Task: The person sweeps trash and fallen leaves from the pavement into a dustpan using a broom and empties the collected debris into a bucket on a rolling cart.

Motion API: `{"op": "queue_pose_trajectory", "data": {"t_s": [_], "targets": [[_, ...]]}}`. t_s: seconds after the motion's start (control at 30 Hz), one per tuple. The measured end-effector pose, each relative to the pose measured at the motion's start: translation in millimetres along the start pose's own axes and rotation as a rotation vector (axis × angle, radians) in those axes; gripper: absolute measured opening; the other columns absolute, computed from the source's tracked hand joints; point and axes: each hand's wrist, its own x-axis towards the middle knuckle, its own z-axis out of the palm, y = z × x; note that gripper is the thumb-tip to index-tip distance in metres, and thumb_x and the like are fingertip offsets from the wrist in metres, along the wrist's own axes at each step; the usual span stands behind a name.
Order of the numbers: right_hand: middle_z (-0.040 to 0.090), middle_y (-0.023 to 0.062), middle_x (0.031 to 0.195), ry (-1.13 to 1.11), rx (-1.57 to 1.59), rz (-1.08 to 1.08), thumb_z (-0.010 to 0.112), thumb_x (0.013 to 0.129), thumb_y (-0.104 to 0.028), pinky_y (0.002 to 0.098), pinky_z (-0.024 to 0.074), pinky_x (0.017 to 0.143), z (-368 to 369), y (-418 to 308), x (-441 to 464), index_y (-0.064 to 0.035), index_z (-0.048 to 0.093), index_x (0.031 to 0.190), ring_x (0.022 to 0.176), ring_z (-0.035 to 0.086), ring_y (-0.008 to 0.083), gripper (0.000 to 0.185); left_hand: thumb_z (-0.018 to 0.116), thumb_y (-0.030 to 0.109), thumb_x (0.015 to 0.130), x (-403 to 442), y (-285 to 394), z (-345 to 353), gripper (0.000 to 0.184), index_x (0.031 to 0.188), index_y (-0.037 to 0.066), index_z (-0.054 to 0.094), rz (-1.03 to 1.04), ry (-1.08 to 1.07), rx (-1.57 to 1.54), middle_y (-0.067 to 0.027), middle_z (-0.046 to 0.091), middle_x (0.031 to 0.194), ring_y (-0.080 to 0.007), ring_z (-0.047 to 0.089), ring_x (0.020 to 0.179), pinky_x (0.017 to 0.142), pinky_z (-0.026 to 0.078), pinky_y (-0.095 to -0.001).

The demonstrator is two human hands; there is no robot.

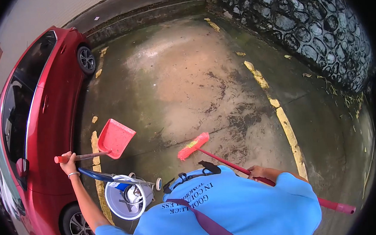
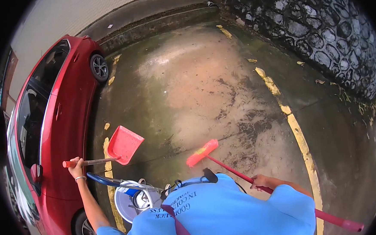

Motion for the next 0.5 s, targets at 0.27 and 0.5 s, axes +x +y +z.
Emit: {"op": "queue_pose_trajectory", "data": {"t_s": [0.27, 0.5], "targets": [[0.048, 0.0040, 0.053, 0.224, 0.465, 0.038, 0.062, 0.064, 0.001, 0.0267, 0.0360, 0.032, 109, 45, -75, -0.0008, 0.046, 0.112, 0.038, 0.045, 0.0117, 0.050, 0.073, 0.007, 0.061, -13, -150, -33, 0.017, 0.067, 0.001, 0.059, -0.241, -0.091, 0.204, -0.0023, 0.056, 0.066, -0.0128, 0.051, 0.064, 0.068, 0.042, -0.0289], [0.046, 0.0025, 0.053, 0.381, 0.888, 0.014, 0.060, 0.069, 0.001, 0.0244, 0.0365, 0.031, 171, 127, -131, -0.0002, 0.049, 0.097, 0.037, 0.044, 0.0106, 0.030, 0.072, 0.009, 0.063, -28, -130, -20, 0.019, 0.072, 0.001, 0.058, -0.383, -0.056, 0.147, -0.0037, 0.057, 0.069, -0.0150, 0.051, 0.065, 0.066, 0.043, -0.0301]]}}
